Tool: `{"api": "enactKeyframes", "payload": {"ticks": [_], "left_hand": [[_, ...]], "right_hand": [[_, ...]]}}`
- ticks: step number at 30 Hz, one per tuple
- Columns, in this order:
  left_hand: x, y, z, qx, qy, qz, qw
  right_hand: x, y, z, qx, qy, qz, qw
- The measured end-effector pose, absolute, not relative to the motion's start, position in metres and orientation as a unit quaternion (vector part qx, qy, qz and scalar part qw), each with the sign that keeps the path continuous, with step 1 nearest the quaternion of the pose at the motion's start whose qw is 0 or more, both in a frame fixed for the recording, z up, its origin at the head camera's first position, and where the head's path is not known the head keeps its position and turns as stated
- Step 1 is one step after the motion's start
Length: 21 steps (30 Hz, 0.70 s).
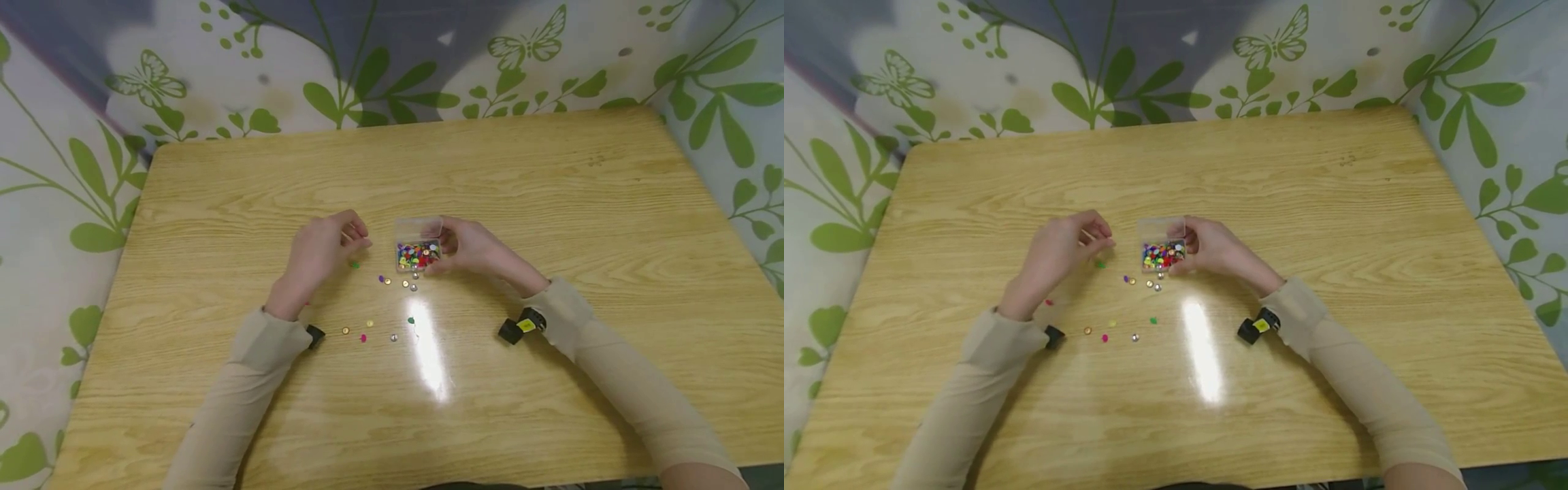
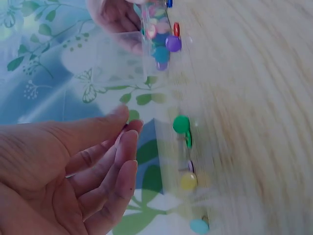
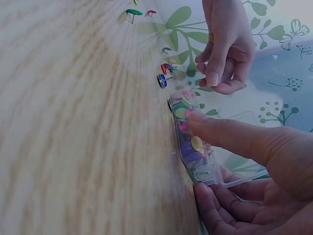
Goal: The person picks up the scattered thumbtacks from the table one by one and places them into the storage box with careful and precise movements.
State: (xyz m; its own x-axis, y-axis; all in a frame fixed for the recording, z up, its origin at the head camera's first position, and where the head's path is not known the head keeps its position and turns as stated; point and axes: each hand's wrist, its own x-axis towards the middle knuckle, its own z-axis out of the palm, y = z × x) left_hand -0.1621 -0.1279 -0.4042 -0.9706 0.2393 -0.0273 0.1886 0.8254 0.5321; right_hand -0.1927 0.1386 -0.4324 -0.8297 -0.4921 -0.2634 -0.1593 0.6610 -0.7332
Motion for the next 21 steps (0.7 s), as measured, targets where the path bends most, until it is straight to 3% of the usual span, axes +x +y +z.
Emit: {"api": "enactKeyframes", "payload": {"ticks": [12,21], "left_hand": [[-0.163,-0.089,-0.404,0.212,0.936,0.281,0.015],[-0.164,-0.07,-0.401,0.222,0.935,0.276,0.022]], "right_hand": [[-0.194,0.14,-0.434,-0.197,0.874,-0.387,0.219],[-0.194,0.141,-0.433,-0.197,0.874,-0.384,0.222]]}}
